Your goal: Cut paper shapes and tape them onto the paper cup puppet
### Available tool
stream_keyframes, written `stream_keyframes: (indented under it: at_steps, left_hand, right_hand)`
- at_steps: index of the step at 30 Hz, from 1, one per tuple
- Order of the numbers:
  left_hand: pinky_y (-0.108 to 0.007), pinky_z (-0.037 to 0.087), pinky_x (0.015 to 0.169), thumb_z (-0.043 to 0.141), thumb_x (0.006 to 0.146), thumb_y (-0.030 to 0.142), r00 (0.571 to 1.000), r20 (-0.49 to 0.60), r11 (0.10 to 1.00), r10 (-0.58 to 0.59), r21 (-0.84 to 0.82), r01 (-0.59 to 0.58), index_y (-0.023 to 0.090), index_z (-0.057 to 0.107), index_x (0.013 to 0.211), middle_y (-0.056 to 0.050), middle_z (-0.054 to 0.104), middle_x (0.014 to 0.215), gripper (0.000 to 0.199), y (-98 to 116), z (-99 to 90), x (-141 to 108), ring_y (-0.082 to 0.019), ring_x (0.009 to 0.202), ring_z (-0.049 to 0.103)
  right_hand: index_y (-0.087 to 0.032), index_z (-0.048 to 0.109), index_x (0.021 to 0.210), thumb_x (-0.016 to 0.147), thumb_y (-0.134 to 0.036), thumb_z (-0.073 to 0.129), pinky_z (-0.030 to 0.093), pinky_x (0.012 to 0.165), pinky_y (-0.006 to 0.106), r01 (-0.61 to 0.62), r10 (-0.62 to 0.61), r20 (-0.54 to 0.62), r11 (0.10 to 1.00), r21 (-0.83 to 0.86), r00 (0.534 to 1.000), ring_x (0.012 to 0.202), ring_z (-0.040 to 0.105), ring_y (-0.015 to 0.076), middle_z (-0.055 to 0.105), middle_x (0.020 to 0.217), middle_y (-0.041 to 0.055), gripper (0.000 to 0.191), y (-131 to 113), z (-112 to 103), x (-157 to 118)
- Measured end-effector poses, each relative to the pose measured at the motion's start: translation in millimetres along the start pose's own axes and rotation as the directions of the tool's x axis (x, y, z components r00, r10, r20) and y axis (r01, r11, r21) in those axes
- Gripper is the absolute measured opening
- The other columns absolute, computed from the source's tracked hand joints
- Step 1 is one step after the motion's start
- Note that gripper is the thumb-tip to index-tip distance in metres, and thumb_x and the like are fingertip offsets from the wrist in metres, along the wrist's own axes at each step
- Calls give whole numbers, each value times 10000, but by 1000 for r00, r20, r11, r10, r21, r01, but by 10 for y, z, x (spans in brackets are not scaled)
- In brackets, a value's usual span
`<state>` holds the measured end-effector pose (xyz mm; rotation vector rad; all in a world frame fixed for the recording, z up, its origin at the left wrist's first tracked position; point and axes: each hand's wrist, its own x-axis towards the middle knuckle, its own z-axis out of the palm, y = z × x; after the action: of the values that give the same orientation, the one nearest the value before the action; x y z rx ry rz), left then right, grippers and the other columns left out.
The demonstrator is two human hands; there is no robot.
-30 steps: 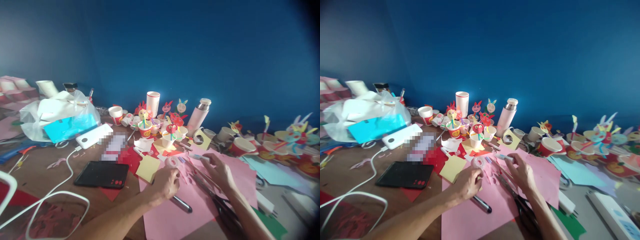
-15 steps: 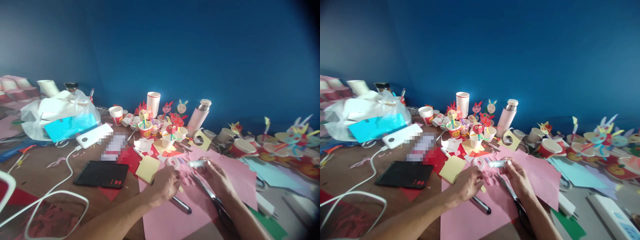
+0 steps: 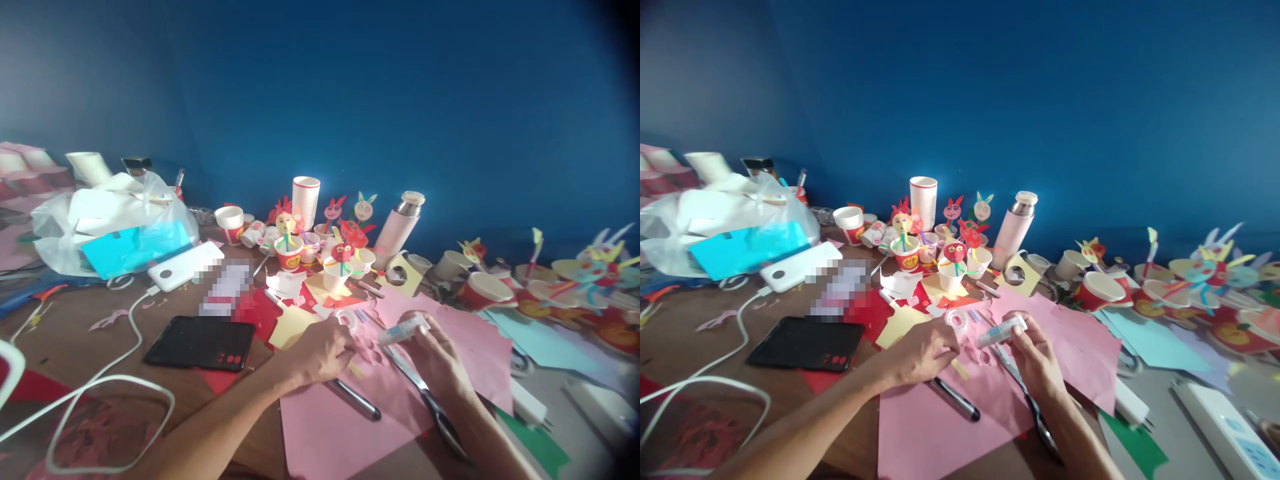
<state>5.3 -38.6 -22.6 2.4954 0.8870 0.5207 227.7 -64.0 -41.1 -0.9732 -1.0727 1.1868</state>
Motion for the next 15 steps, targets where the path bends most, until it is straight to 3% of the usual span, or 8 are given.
stream_keyframes:
  at_steps: [3, 6, 10, 13, 15]
  left_hand:
    - [-262, 423, 756, 468, 824, 154, 982, 132, 985, 135, 88, -147, 208, 634, 798, -30, 636, 820, 177, 11, -58, -38, -167, 824, 558]
    - [-293, 412, 774, 448, 843, 171, 962, 194, 961, 190, 162, -222, 191, 619, 829, -59, 625, 841, 173, 35, -25, -108, -186, 845, 545]
    - [-336, 401, 786, 460, 853, 293, 968, 193, 950, 158, 238, -203, 178, 588, 915, -74, 593, 922, 183, 69, 92, -233, -209, 874, 512]
    - [-351, 397, 772, 468, 842, 372, 977, 184, 953, 103, 264, -150, 169, 566, 961, -81, 564, 970, 256, 91, 164, -309, -225, 899, 487]
    - [-349, 394, 769, 470, 838, 382, 982, 171, 958, 84, 258, -127, 165, 558, 966, -83, 548, 1002, 266, 98, 194, -338, -227, 920, 474]
  right_hand:
    - [-235, 598, 946, 838, -397, 549, 457, 609, 234, 61, -37, 100, 968, -244, 994, 673, 528, 125, 561, 821, 2, 201, -75, 35, -75]
    - [-220, 568, 959, 880, -372, 484, 463, 603, 248, 175, -77, 239, 889, -422, 968, 634, 543, 130, 591, 795, 15, 191, -171, 105, -152]
    - [-212, 529, 992, 902, -343, 433, 488, 605, 252, 274, -117, 296, 775, -570, 948, 660, 583, 145, 624, 824, 37, 186, -231, 134, -205]
    - [-214, 517, 1008, 901, -317, 428, 498, 568, 229, 281, -72, 319, 680, -677, 945, 704, 614, 155, 645, 879, 54, 173, -199, 101, -205]
    - [-221, 518, 1014, 890, -297, 444, 494, 546, 219, 333, -35, 392, 599, -728, 919, 712, 623, 158, 654, 884, 52, 163, -158, 87, -197]
